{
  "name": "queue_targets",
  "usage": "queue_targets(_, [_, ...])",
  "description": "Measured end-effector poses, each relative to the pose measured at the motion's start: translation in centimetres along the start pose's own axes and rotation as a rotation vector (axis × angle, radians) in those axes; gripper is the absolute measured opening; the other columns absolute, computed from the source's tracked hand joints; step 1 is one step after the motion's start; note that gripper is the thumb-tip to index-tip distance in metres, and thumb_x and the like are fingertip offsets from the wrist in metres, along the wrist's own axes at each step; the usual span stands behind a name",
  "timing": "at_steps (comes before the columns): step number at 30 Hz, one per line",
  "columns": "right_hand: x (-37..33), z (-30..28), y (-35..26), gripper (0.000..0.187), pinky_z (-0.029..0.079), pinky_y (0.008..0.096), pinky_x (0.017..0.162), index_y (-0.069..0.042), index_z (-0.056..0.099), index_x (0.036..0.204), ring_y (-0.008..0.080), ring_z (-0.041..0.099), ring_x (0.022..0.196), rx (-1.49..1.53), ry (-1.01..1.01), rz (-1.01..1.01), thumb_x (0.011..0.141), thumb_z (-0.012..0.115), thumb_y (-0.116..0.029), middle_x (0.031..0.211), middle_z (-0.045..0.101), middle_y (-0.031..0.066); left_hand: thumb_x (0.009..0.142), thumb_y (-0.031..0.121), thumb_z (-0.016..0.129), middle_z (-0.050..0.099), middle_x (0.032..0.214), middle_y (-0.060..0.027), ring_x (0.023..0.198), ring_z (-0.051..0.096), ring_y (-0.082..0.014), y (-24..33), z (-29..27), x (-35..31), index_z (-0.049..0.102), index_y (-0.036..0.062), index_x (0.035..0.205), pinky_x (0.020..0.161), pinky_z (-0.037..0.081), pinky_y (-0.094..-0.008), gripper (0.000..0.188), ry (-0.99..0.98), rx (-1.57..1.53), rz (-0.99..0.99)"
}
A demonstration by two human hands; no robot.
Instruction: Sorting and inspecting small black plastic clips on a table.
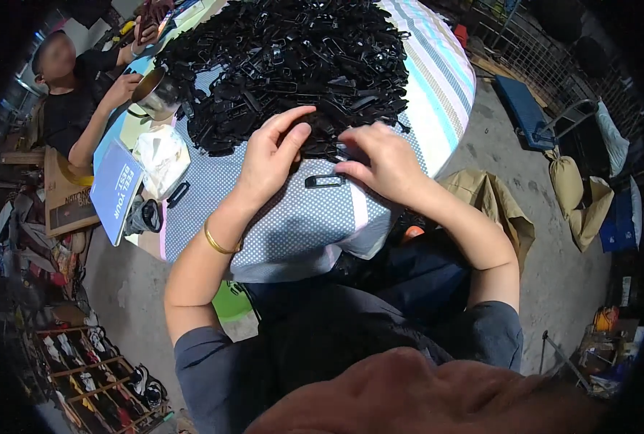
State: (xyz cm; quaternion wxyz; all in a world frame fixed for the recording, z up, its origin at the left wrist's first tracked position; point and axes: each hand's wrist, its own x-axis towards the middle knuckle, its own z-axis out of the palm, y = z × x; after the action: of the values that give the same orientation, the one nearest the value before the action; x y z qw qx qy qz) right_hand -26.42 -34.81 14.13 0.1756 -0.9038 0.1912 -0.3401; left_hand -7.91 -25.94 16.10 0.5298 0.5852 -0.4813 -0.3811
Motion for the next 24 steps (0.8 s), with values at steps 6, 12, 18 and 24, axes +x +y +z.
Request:
queue_targets(6, [-0.4, -0.6, 1.3, 0.022, 0.049, 0.0357, 0.068, -0.001, 0.063, 0.096, 0.0291, 0.061, 0.077, -0.023, -0.094, 0.001, 0.077, 0.063, -0.013, 0.086, 0.064, 0.0152, 0.074, 0.01, 0.071, 0.051, 0.068, 0.0018, 0.057, 0.042, -0.0033, 0.3, 0.7, -0.5, 0.055, 0.0007, 0.093, 0.05, 0.035, -0.0186, 0.026, 0.098, 0.385, 0.259])
queue_targets(12, [-0.6, -2.1, -1.0, 0.028, 0.046, 0.0203, 0.059, 0.0, 0.053, 0.118, 0.0063, 0.054, 0.064, 0.74, -0.092, 0.337, 0.094, 0.044, -0.011, 0.077, 0.057, 0.0025, 0.077, -0.001, 0.066, 0.055, 0.073, 0.0007, 0.064, 0.052, -0.0052, -0.6, 1.5, -0.6, 0.057, -0.0032, 0.103, 0.056, 0.045, -0.0184, 0.028, -0.162, -0.023, 0.046])
queue_targets(18, [-0.9, -0.7, -0.6, 0.027, 0.049, 0.0209, 0.058, 0.002, 0.052, 0.117, 0.0086, 0.058, 0.065, 0.879, -0.126, 0.37, 0.092, 0.049, -0.007, 0.08, 0.06, 0.0057, 0.076, -0.003, 0.065, 0.058, 0.092, -0.0052, 0.071, 0.057, -0.0073, -1.3, 1.7, -0.4, 0.062, -0.003, 0.105, 0.061, 0.048, -0.0187, 0.029, -0.153, -0.16, 0.116])
queue_targets(24, [-1.2, 0.1, -0.6, 0.026, 0.054, 0.0246, 0.061, 0.005, 0.053, 0.113, 0.0149, 0.062, 0.07, 1.157, -0.106, 0.582, 0.092, 0.05, -0.011, 0.091, 0.059, 0.0115, 0.073, -0.001, 0.067, 0.06, 0.092, -0.0049, 0.073, 0.057, -0.0088, -1.2, 1.6, -0.5, 0.065, 0.0001, 0.103, 0.066, 0.048, -0.0204, 0.03, -0.076, -0.006, 0.189])
